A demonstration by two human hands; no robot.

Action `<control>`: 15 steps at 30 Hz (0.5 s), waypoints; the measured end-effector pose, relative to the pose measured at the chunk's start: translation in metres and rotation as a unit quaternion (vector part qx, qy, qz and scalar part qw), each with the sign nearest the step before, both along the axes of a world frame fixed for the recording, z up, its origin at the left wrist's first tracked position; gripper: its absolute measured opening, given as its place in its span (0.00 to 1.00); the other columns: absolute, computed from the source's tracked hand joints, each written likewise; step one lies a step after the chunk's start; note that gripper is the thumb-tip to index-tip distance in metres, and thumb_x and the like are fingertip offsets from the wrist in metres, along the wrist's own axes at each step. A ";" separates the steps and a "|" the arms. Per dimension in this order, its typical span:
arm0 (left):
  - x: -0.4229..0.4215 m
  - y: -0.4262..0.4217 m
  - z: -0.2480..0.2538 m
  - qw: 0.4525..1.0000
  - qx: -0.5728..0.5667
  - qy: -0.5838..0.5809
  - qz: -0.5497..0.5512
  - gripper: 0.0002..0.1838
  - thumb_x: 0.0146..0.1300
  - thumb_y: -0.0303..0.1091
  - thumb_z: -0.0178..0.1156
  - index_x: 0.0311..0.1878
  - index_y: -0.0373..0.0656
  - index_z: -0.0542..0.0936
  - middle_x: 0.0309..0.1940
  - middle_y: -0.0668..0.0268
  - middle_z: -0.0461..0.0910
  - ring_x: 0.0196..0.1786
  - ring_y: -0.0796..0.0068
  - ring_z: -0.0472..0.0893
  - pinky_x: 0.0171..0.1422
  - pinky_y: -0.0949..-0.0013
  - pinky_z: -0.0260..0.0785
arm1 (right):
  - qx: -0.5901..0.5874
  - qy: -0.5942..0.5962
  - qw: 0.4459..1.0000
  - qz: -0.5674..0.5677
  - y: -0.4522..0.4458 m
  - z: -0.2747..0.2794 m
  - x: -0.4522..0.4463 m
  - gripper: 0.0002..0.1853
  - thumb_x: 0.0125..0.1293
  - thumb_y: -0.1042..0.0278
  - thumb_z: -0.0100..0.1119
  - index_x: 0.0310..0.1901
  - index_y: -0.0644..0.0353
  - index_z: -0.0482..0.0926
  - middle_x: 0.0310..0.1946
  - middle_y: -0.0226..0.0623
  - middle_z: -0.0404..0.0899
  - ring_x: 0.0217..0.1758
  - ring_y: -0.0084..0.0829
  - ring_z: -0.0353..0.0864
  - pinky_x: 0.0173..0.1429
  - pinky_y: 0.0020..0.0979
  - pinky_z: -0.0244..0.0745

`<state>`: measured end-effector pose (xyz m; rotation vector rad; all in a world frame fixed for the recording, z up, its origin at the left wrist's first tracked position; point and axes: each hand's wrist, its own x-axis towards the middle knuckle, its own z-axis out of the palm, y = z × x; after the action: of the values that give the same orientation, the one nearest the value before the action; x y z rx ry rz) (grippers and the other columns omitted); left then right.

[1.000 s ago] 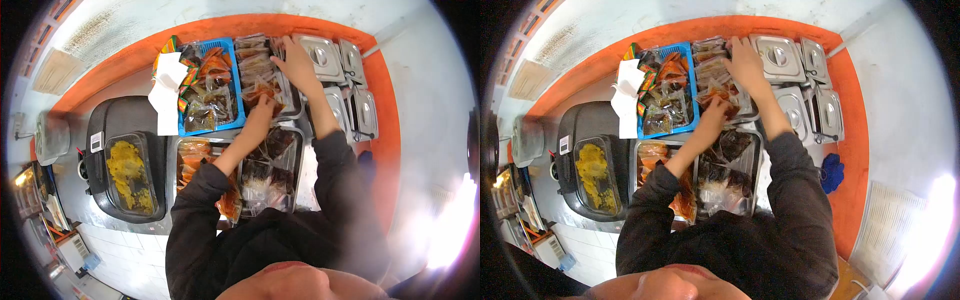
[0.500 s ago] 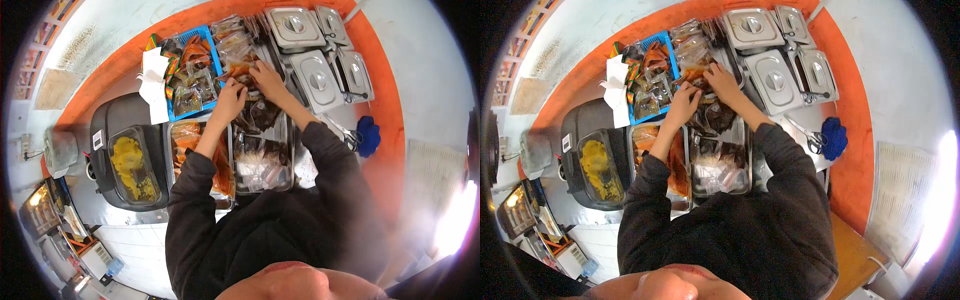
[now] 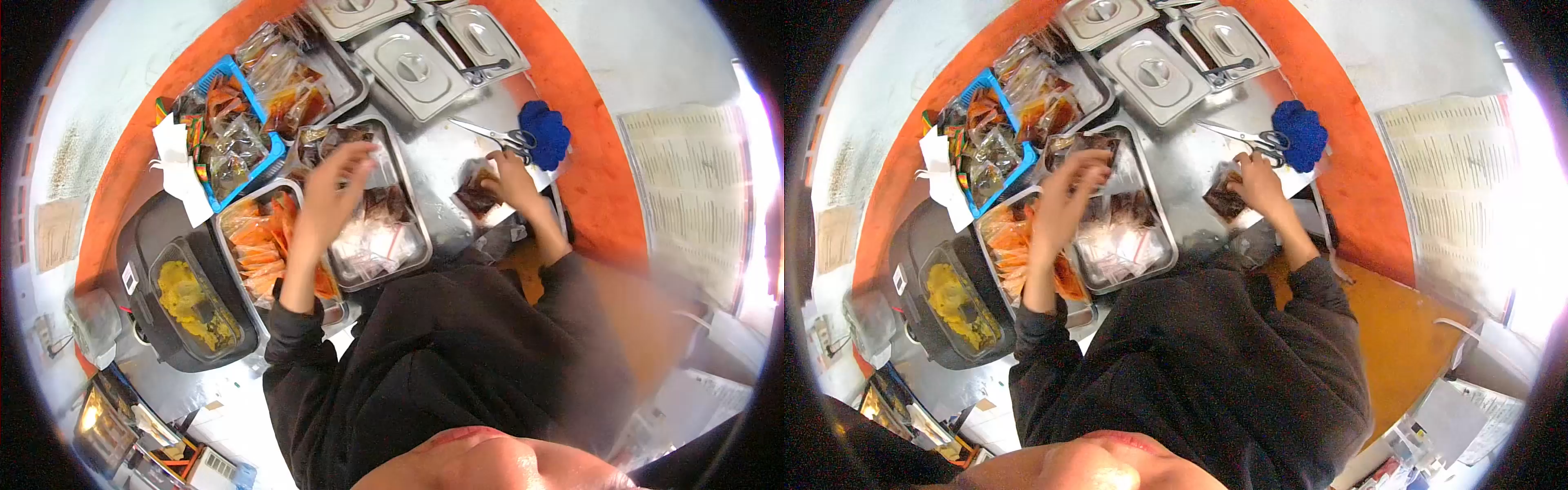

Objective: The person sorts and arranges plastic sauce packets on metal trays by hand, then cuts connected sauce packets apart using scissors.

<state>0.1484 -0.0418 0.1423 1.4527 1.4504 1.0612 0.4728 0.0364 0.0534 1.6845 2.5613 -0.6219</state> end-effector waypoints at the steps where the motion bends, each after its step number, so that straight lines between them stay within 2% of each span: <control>1: 0.019 0.004 -0.012 0.999 -0.021 0.001 -0.038 0.12 0.65 0.34 0.55 0.49 0.41 0.77 0.38 0.60 0.81 0.40 0.71 0.80 0.44 0.69 0.70 | 0.036 -0.033 0.998 -0.040 -0.014 -0.006 0.003 0.27 0.52 0.64 0.69 0.52 0.61 0.69 0.46 0.50 0.72 0.52 0.51 0.72 0.51 0.45 0.72; 2: 0.040 0.007 -0.029 0.996 -0.047 0.021 -0.074 0.13 0.64 0.36 0.56 0.48 0.42 0.78 0.38 0.60 0.81 0.39 0.68 0.80 0.43 0.67 0.71 | -0.024 -0.054 0.994 -0.089 -0.020 -0.017 0.008 0.31 0.50 0.64 0.70 0.55 0.61 0.66 0.49 0.51 0.68 0.53 0.53 0.70 0.52 0.46 0.72; 3: 0.062 0.010 -0.050 0.991 -0.072 0.042 -0.109 0.13 0.63 0.38 0.57 0.48 0.43 0.78 0.38 0.60 0.81 0.37 0.66 0.80 0.42 0.66 0.71 | -0.006 -0.011 0.996 -0.084 -0.025 -0.034 0.018 0.31 0.49 0.64 0.71 0.53 0.61 0.67 0.48 0.51 0.70 0.54 0.53 0.70 0.51 0.46 0.72; 5: 0.111 0.014 -0.091 0.969 -0.082 0.187 -0.141 0.15 0.59 0.43 0.59 0.45 0.43 0.79 0.34 0.58 0.81 0.36 0.63 0.79 0.44 0.59 0.69 | 0.023 0.059 0.994 -0.087 -0.028 -0.036 0.022 0.24 0.50 0.67 0.70 0.48 0.63 0.72 0.42 0.49 0.73 0.48 0.46 0.74 0.46 0.40 0.74; 6: 0.134 0.013 -0.107 0.955 -0.075 0.254 -0.130 0.15 0.58 0.44 0.60 0.43 0.44 0.79 0.37 0.60 0.80 0.41 0.63 0.79 0.49 0.55 0.66 | 0.021 0.062 0.994 -0.083 -0.026 -0.038 0.027 0.24 0.50 0.67 0.70 0.48 0.63 0.72 0.42 0.49 0.73 0.48 0.46 0.74 0.46 0.40 0.74; 7: 0.155 0.010 -0.119 0.937 -0.070 0.321 -0.118 0.16 0.57 0.46 0.61 0.40 0.44 0.79 0.39 0.61 0.79 0.46 0.63 0.78 0.54 0.51 0.63 | -0.052 0.119 0.982 -0.136 -0.025 -0.040 0.033 0.20 0.51 0.69 0.69 0.44 0.64 0.74 0.37 0.47 0.75 0.42 0.41 0.76 0.44 0.36 0.73; 8: 0.172 0.008 -0.127 0.936 -0.074 0.325 -0.112 0.16 0.57 0.46 0.61 0.40 0.44 0.79 0.39 0.61 0.79 0.46 0.63 0.78 0.54 0.51 0.63 | -0.124 0.175 0.959 -0.186 -0.022 -0.042 0.037 0.15 0.51 0.71 0.69 0.39 0.64 0.76 0.33 0.45 0.76 0.36 0.37 0.77 0.42 0.32 0.73; 9: 0.186 0.008 -0.132 0.922 -0.036 0.381 -0.062 0.14 0.55 0.45 0.63 0.38 0.45 0.79 0.41 0.62 0.78 0.46 0.63 0.77 0.54 0.50 0.61 | -0.086 0.190 0.960 -0.187 -0.024 -0.037 0.041 0.10 0.54 0.72 0.67 0.35 0.65 0.77 0.26 0.39 0.77 0.28 0.29 0.74 0.38 0.27 0.70; 10: 0.193 0.007 -0.136 0.900 -0.001 0.436 -0.011 0.13 0.53 0.43 0.64 0.36 0.47 0.79 0.42 0.63 0.76 0.47 0.63 0.76 0.53 0.49 0.59 | -0.060 0.268 0.945 -0.179 -0.026 -0.043 0.049 0.09 0.55 0.72 0.66 0.35 0.64 0.77 0.26 0.35 0.77 0.29 0.26 0.74 0.38 0.27 0.70; 11: 0.196 0.007 -0.142 0.898 -0.009 0.440 -0.003 0.13 0.53 0.43 0.64 0.36 0.47 0.79 0.42 0.63 0.76 0.47 0.63 0.76 0.53 0.49 0.59 | -0.037 0.344 0.923 -0.171 -0.028 -0.049 0.058 0.08 0.56 0.72 0.66 0.36 0.64 0.77 0.26 0.32 0.77 0.29 0.23 0.74 0.37 0.26 0.69; 13: 0.196 0.008 -0.149 0.930 -0.025 0.368 -0.016 0.12 0.49 0.41 0.66 0.34 0.48 0.78 0.44 0.64 0.75 0.48 0.61 0.75 0.50 0.48 0.59 | -0.170 0.387 0.885 -0.197 -0.027 -0.027 0.066 0.06 0.58 0.71 0.64 0.34 0.62 0.78 0.27 0.26 0.77 0.31 0.18 0.72 0.36 0.24 0.67; 14: 0.193 0.009 -0.152 0.934 0.005 0.356 -0.028 0.11 0.49 0.39 0.66 0.33 0.47 0.78 0.40 0.64 0.76 0.43 0.60 0.76 0.48 0.50 0.61 | -0.217 0.408 0.871 -0.168 -0.027 -0.015 0.070 0.06 0.58 0.70 0.65 0.32 0.62 0.78 0.27 0.23 0.76 0.31 0.16 0.71 0.36 0.21 0.65; 15: 0.189 0.012 -0.150 0.934 -0.002 0.356 -0.021 0.11 0.49 0.39 0.66 0.33 0.47 0.78 0.40 0.64 0.76 0.43 0.60 0.76 0.48 0.50 0.61 | -0.224 0.405 0.872 -0.161 -0.028 -0.013 0.070 0.06 0.58 0.70 0.65 0.32 0.62 0.78 0.27 0.23 0.76 0.31 0.16 0.71 0.36 0.21 0.65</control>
<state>0.3370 -0.0302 -0.0082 1.9695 1.8876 0.5041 0.5426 0.0085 0.0406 1.9359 2.1806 -2.1464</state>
